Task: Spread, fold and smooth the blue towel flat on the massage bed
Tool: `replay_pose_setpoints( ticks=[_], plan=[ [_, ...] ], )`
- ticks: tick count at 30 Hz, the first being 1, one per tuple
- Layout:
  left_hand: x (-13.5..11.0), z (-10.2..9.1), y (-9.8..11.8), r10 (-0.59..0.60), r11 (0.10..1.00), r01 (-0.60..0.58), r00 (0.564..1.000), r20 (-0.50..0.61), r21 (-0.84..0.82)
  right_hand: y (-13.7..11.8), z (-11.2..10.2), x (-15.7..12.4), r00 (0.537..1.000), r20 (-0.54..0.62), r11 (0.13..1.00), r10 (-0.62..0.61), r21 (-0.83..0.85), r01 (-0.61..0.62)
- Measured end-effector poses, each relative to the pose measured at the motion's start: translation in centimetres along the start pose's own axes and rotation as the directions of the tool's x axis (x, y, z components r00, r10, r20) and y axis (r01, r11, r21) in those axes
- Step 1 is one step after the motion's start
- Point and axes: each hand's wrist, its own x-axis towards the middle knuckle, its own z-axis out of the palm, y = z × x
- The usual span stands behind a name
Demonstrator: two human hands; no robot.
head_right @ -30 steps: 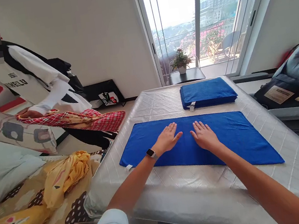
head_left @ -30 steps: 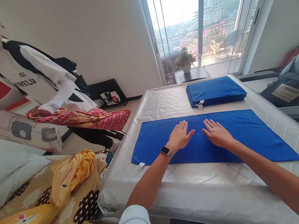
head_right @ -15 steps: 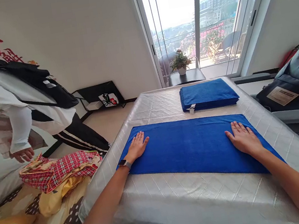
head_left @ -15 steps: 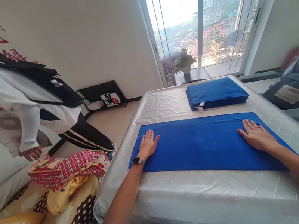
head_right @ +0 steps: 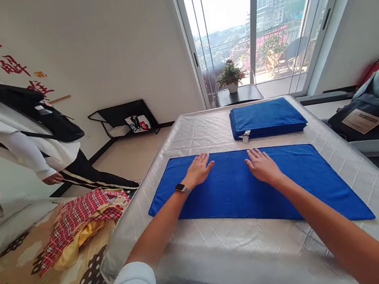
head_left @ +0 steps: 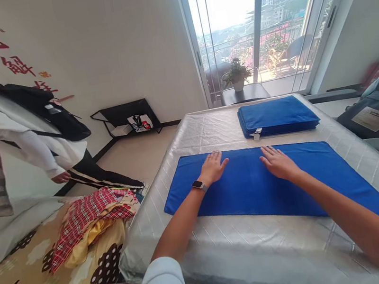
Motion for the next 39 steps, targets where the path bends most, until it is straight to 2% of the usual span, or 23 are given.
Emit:
replay_pose_setpoints(
  ticks=[2, 4, 5, 7, 8, 10, 14, 17, 20, 23, 26, 33, 36, 39],
  plan=[
    [2.2, 1.2, 4.5, 0.12, 0.992, -0.121, 0.992, -0.031, -0.039, -3.6, 0.9, 2.1, 0.998, 0.045, 0.999, -0.039, 0.027, 0.038],
    [3.5, 2.2, 7.7, 0.165, 0.984, -0.166, 0.986, -0.024, -0.067, -5.6, 1.8, 3.2, 0.996, 0.068, 0.998, -0.054, 0.011, 0.054],
    [3.8, 2.6, 8.5, 0.161, 0.984, -0.161, 0.987, -0.006, -0.078, -5.8, 2.2, 3.4, 0.996, 0.075, 0.999, -0.054, -0.001, 0.054],
    [3.8, 3.1, 8.6, 0.133, 0.988, -0.129, 0.99, 0.042, -0.089, -5.1, 2.6, 3.3, 0.996, 0.084, 0.999, -0.041, -0.011, 0.042],
    [3.6, 3.1, 7.9, 0.117, 0.99, -0.112, 0.991, 0.061, -0.09, -4.1, 2.7, 3.1, 0.996, 0.088, 1.0, -0.029, -0.009, 0.03],
    [2.9, 2.9, 5.2, 0.08, 0.994, -0.072, 0.993, 0.082, -0.087, -1.0, 2.5, 2.2, 0.996, 0.093, 1.0, 0.013, -0.007, -0.013],
    [0.6, 1.9, -3.6, -0.106, 0.992, 0.112, 0.989, 0.103, -0.056, 8.1, 1.3, -0.2, 0.977, 0.1, 0.982, 0.19, -0.019, -0.189],
    [-1.4, 1.2, -9.9, -0.302, 0.952, 0.306, 0.948, 0.101, -0.019, 14.7, 0.9, -2.0, 0.932, 0.1, 0.937, 0.349, -0.017, -0.349],
    [-2.8, 0.7, -13.0, -0.413, 0.909, 0.416, 0.907, 0.083, -0.016, 18.8, 1.6, -2.7, 0.92, 0.049, 0.919, 0.39, 0.039, -0.392],
    [-3.1, 0.5, -13.2, -0.423, 0.904, 0.426, 0.902, 0.082, -0.02, 20.2, 2.7, -2.6, 0.922, 0.011, 0.919, 0.387, 0.081, -0.387],
    [-2.8, 0.4, -12.6, -0.421, 0.906, 0.423, 0.903, 0.087, -0.013, 20.1, 3.2, -2.3, 0.922, 0.004, 0.919, 0.388, 0.082, -0.387],
    [-2.6, 0.4, -13.3, -0.42, 0.906, 0.424, 0.9, 0.116, -0.008, 17.9, 1.2, -3.0, 0.919, 0.025, 0.916, 0.393, 0.073, -0.393],
    [-2.4, 0.0, -12.6, -0.413, 0.911, 0.413, 0.91, 0.043, 0.0, 17.4, 0.9, -3.1, 0.915, 0.027, 0.915, 0.402, 0.039, -0.402],
    [-1.4, -0.6, -9.6, -0.341, 0.94, 0.342, 0.934, -0.102, -0.015, 17.6, 1.1, -2.9, 0.919, 0.005, 0.919, 0.395, 0.018, -0.395]
  ],
)
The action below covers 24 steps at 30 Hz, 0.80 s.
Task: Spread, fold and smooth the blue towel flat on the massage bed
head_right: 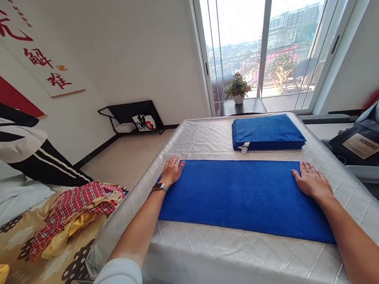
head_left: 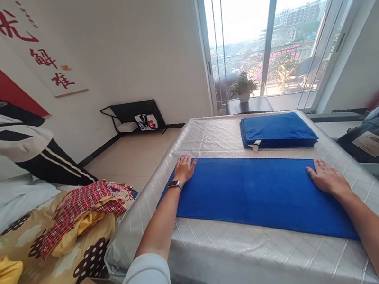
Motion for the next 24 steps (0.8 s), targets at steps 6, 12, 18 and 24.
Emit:
replay_pose_setpoints(
  ticks=[6, 12, 18, 24],
  plan=[
    [0.8, 1.3, 12.2, 0.42, 0.905, -0.416, 0.907, 0.035, -0.085, 0.3, 0.3, 0.5, 1.0, -0.004, 1.0, -0.001, 0.006, 0.001],
    [0.4, 3.9, 19.1, 0.51, 0.859, -0.493, 0.848, 0.143, -0.137, 0.1, 0.3, 0.3, 1.0, 0.002, 1.0, -0.001, 0.02, 0.001],
    [0.7, 3.6, 15.7, 0.419, 0.907, -0.398, 0.886, 0.199, -0.142, 0.2, -0.1, 0.2, 0.999, 0.034, 1.0, 0.01, 0.024, -0.011],
    [0.6, 3.8, 13.4, 0.395, 0.918, -0.389, 0.895, 0.205, -0.072, -3.8, -1.3, -0.6, 0.973, -0.215, 0.994, -0.084, -0.08, 0.068]
  ],
)
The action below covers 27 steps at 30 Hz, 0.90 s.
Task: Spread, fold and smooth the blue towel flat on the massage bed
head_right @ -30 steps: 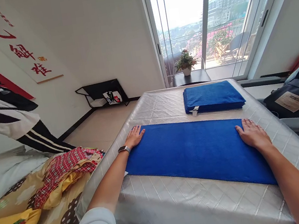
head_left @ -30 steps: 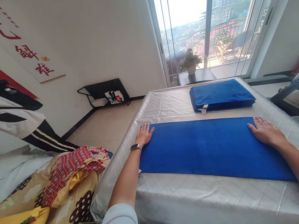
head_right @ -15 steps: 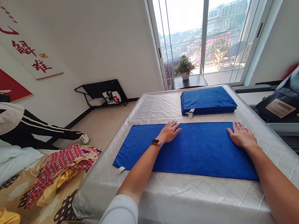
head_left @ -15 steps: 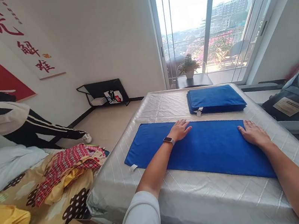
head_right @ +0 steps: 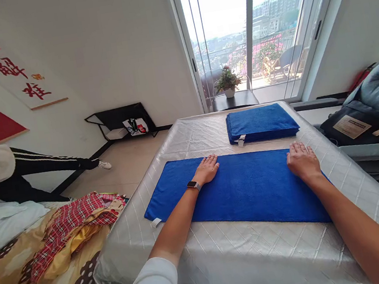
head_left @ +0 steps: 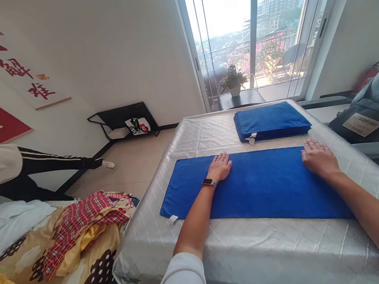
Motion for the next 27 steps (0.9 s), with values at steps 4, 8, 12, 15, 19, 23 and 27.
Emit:
replay_pose_setpoints(
  ticks=[4, 8, 12, 15, 19, 23, 27],
  plan=[
    [0.1, 0.0, 0.4, -0.005, 1.0, 0.005, 1.0, 0.0, -0.006, -9.4, -0.8, -0.1, 0.972, 0.032, 0.969, -0.234, 0.084, 0.231],
    [-0.1, -0.2, 0.4, 0.021, 1.0, -0.021, 0.999, -0.039, 0.004, -19.0, 0.0, -0.4, 0.898, 0.156, 0.903, -0.412, 0.198, 0.38],
    [-0.2, -0.2, 0.5, 0.017, 1.0, -0.016, 0.999, -0.051, 0.009, -21.9, 1.2, -0.5, 0.876, 0.258, 0.911, -0.407, 0.183, 0.369],
    [-0.1, -0.2, 0.4, 0.016, 1.0, -0.016, 0.999, -0.038, -0.009, -18.9, 1.7, -0.2, 0.886, 0.273, 0.926, -0.375, 0.153, 0.345],
    [-1.3, -0.7, -3.2, -0.049, 0.998, 0.048, 0.999, -0.015, -0.045, -9.4, 2.3, 1.0, 0.938, 0.267, 0.974, -0.22, 0.11, 0.197],
    [-5.3, -1.9, -10.8, -0.245, 0.969, 0.244, 0.97, -0.007, -0.027, 2.0, 3.2, 1.7, 0.976, 0.219, 0.991, -0.012, 0.13, -0.017],
    [-8.7, -2.9, -16.5, -0.435, 0.9, 0.435, 0.901, -0.004, -0.016, 7.5, 3.7, 1.2, 0.983, 0.161, 0.975, 0.09, 0.187, -0.12]
  ],
)
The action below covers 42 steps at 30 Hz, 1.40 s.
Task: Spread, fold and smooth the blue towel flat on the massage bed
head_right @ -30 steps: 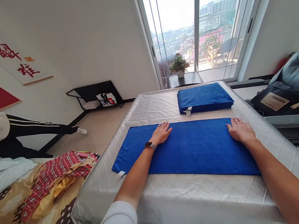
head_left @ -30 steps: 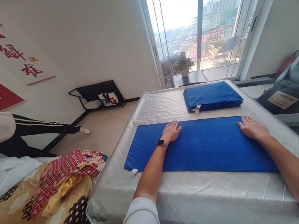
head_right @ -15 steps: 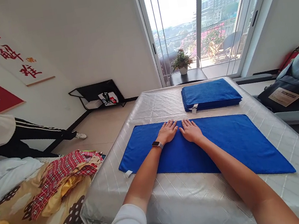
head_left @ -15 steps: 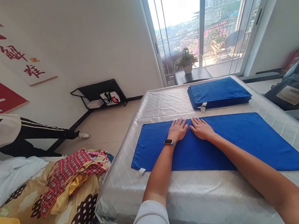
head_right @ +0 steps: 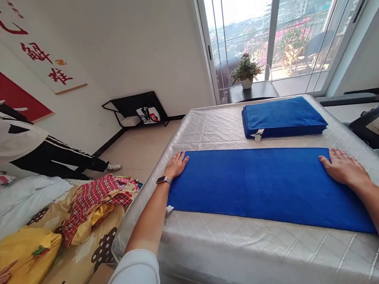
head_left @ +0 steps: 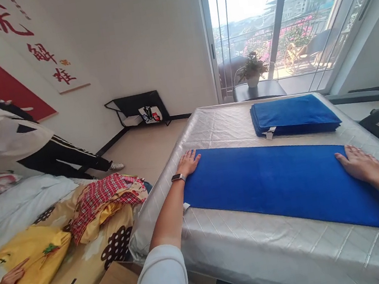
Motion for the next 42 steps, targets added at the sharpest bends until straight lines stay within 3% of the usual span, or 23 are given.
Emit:
replay_pose_setpoints(
  ticks=[2, 7, 11, 14, 17, 19, 21, 23, 25, 28, 33, 36, 39, 42],
  plan=[
    [-0.1, -0.2, -1.1, -0.027, 1.0, 0.027, 1.0, 0.006, 0.003, 0.3, 0.0, -0.2, 1.0, 0.013, 1.0, 0.012, -0.006, -0.012],
    [0.0, -0.5, -1.1, -0.032, 0.999, 0.031, 0.999, 0.016, 0.04, -0.9, -0.6, -0.6, 0.999, 0.036, 0.999, 0.034, -0.041, -0.033],
    [0.3, -1.1, 1.2, -0.016, 0.999, 0.02, 0.996, -0.082, 0.051, -4.4, -2.1, -2.1, 0.994, -0.105, 0.998, -0.011, -0.066, 0.004],
    [0.4, -0.5, 7.3, 0.146, 0.989, -0.143, 0.975, -0.166, 0.024, -11.1, -2.2, -3.6, 0.969, -0.137, 0.974, -0.207, -0.118, 0.192],
    [-0.3, 1.2, 16.1, 0.409, 0.911, -0.412, 0.904, -0.121, 0.001, -19.5, -0.6, -4.7, 0.92, 0.008, 0.912, -0.392, -0.127, 0.39],
    [-1.0, 2.5, 21.2, 0.5, 0.862, -0.507, 0.855, -0.139, -0.017, -23.8, 1.1, -5.1, 0.885, 0.081, 0.878, -0.459, -0.114, 0.466],
    [-1.6, 3.5, 24.3, 0.493, 0.866, -0.499, 0.864, -0.103, -0.034, -26.3, 2.5, -5.4, 0.876, 0.13, 0.87, -0.464, -0.118, 0.478],
    [-1.8, 4.0, 25.2, 0.471, 0.88, -0.474, 0.88, -0.061, -0.033, -26.7, 3.4, -5.4, 0.884, 0.161, 0.878, -0.439, -0.132, 0.46],
    [-1.7, 4.0, 24.2, 0.457, 0.888, -0.459, 0.888, -0.04, -0.034, -25.4, 3.5, -5.1, 0.897, 0.177, 0.893, -0.406, -0.134, 0.431],
    [-1.1, 3.4, 20.1, 0.404, 0.913, -0.405, 0.914, -0.031, -0.054, -21.0, 2.5, -4.1, 0.927, 0.176, 0.925, -0.332, -0.134, 0.356],
    [-0.1, 1.7, 9.7, 0.211, 0.977, -0.211, 0.977, -0.009, -0.022, -9.5, 0.3, -1.5, 0.983, 0.15, 0.972, -0.109, -0.192, 0.137],
    [0.0, 0.8, 3.7, 0.052, 0.999, -0.052, 0.999, -0.013, -0.004, -3.8, -0.6, -0.5, 0.988, 0.149, 0.976, 0.043, -0.219, -0.01],
    [0.3, 0.6, 0.3, -0.026, 1.0, 0.026, 0.999, -0.028, -0.002, -1.5, -0.9, -0.5, 0.988, 0.131, 0.972, 0.081, -0.232, -0.049],
    [0.5, 0.9, -0.4, -0.032, 0.999, 0.032, 0.999, -0.032, -0.003, -1.8, -0.9, -1.0, 0.995, 0.079, 0.976, 0.061, -0.213, -0.043]
  ],
)
